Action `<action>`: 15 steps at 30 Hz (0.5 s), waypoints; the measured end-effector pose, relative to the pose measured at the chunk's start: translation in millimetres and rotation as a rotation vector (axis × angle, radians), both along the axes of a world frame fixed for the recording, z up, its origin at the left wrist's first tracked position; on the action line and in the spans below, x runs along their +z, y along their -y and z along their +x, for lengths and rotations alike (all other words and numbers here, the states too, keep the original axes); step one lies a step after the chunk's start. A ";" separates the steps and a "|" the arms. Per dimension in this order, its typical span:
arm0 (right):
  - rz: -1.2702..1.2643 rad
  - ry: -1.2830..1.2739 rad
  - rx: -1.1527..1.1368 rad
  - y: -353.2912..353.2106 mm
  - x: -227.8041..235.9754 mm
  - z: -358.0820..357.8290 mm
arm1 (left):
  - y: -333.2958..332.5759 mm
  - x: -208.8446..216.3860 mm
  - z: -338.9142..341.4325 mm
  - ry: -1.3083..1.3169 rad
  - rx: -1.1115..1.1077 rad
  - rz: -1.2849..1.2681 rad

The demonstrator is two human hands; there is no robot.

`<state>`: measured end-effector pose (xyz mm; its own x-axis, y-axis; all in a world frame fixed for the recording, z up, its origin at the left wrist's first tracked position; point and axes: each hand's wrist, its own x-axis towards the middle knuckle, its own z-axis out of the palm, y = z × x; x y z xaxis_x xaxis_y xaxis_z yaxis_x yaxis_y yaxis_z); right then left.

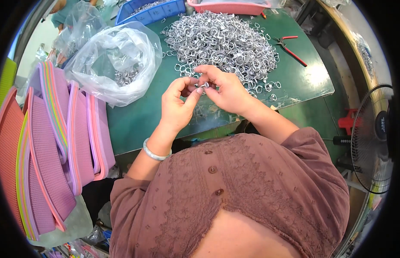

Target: The person sorts through electronic components and then uses their hands to link small metal rings together at a workbench.

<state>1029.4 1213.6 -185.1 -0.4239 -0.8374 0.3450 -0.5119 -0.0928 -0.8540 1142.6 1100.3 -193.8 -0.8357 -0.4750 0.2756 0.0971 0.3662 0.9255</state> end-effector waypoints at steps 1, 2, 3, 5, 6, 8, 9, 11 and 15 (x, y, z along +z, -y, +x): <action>-0.029 -0.067 -0.005 -0.2 0.7 2.1 | -2.0 -0.9 0.1 -0.020 0.029 -0.006; -0.058 -0.135 -0.010 -0.3 2.4 4.4 | -1.5 -0.2 0.6 -0.018 0.030 -0.002; -0.142 -0.141 0.019 -0.6 9.4 7.2 | 0.2 1.7 0.5 -0.068 0.050 -0.155; -0.124 -0.148 -0.005 -2.7 6.5 8.7 | 0.0 2.0 1.1 -0.135 0.064 -0.287; -0.112 -0.158 -0.027 -3.4 6.2 9.4 | -0.2 1.7 1.6 -0.134 0.064 -0.286; -0.084 -0.125 -0.034 -4.5 6.2 11.4 | -0.1 0.3 2.6 -0.185 0.047 -0.307; -0.058 -0.093 -0.041 -5.0 6.0 12.2 | -0.4 -0.4 3.6 -0.184 0.048 -0.306; -0.070 -0.063 -0.025 -5.7 4.9 13.5 | -1.0 -2.3 5.9 -0.187 0.021 -0.239; -0.184 0.318 0.030 -2.4 -6.5 13.7 | -0.2 -11.2 7.8 -0.210 0.023 -0.054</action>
